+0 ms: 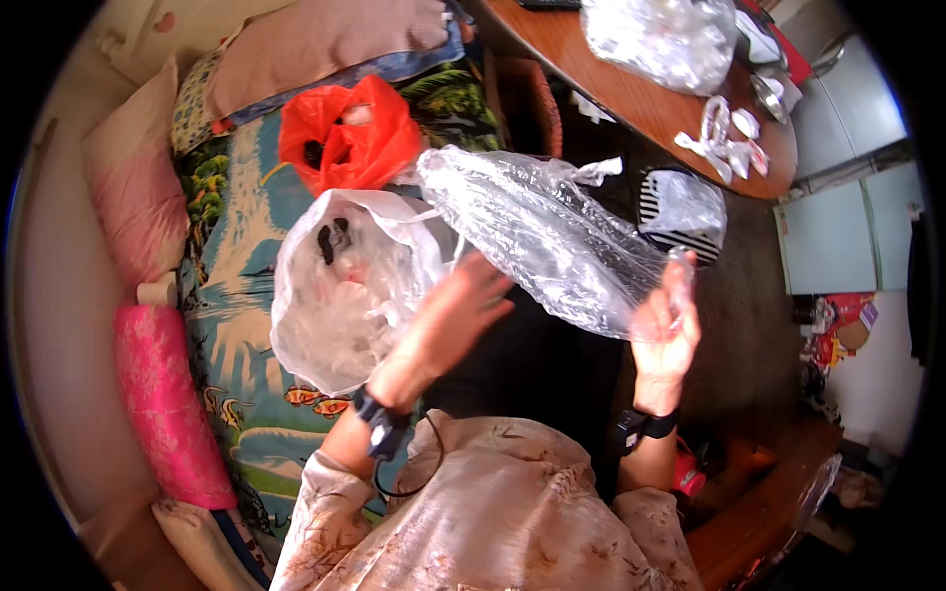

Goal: The person sorts through a collection of plastic bags, unfolding some and placing others into a larger white bag.

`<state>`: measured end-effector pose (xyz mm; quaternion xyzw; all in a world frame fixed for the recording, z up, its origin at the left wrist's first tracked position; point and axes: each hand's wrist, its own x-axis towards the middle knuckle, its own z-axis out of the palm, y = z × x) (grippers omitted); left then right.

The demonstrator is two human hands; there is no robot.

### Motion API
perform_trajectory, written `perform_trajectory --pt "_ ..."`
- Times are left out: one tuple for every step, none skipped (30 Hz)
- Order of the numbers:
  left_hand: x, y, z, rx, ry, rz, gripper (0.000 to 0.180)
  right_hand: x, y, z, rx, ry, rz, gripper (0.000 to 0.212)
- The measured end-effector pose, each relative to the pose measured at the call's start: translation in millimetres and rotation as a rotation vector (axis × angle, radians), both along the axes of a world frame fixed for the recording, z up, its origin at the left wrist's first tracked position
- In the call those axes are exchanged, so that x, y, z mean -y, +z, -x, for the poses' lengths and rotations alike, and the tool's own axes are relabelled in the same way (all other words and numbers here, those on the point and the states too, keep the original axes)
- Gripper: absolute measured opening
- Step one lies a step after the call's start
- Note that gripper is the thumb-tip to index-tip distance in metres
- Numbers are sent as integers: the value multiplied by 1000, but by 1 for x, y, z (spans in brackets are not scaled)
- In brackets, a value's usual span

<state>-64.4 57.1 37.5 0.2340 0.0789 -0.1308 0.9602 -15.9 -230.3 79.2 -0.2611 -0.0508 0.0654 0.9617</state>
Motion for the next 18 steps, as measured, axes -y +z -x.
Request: perform_trajectory --pt "28 -7 -5 -39 -102 -10 65 6 -11 5 -79 -44 15 50" --pt "48 -11 -16 -69 -166 -46 57 13 -20 12 -126 -94 67 49" --pt "64 -12 -32 -97 -235 -85 49 20 -28 19 -173 -148 115 49" --pt "77 -10 -43 -120 -203 -142 35 27 -35 27 -178 -170 152 48" --pt "86 -26 -49 -104 -147 -168 28 39 -50 36 -137 -183 112 46" --pt "86 -37 -51 -124 -168 -377 26 47 -50 42 -254 -306 122 44" --pt "82 -39 -53 -138 -188 -586 24 53 -48 47 -371 -430 132 42" --pt "80 -39 -49 -127 -136 -562 25 86 -67 56 -130 -242 104 37" --pt "74 -47 -46 -131 -128 -640 25 95 -63 66 -219 -348 150 31" --pt "71 -52 -43 -104 -142 -687 25 108 -65 76 -219 -380 272 28" --pt "67 -57 -39 -78 -154 -734 25 119 -67 85 -222 -407 394 25" --pt "63 -69 -34 -93 -202 -879 25 123 -69 96 -287 -428 523 18" --pt "59 -82 -26 -99 -214 -879 25 128 -72 106 -271 -378 645 16" --pt "54 -94 -17 -75 -270 -962 28 131 -74 116 -355 -284 813 15" --pt "50 -99 -12 -49 -328 -1043 30 134 -74 125 -438 -185 980 15" --pt "45 -104 -8 -3 -399 -1099 32 139 -74 131 -482 -12 1103 18" --pt "41 -107 -4 -6 -407 -1098 32 154 -86 136 -508 234 1185 24" --pt "39 -106 -1 106 -379 -1147 33 152 -93 136 -381 213 1349 30"
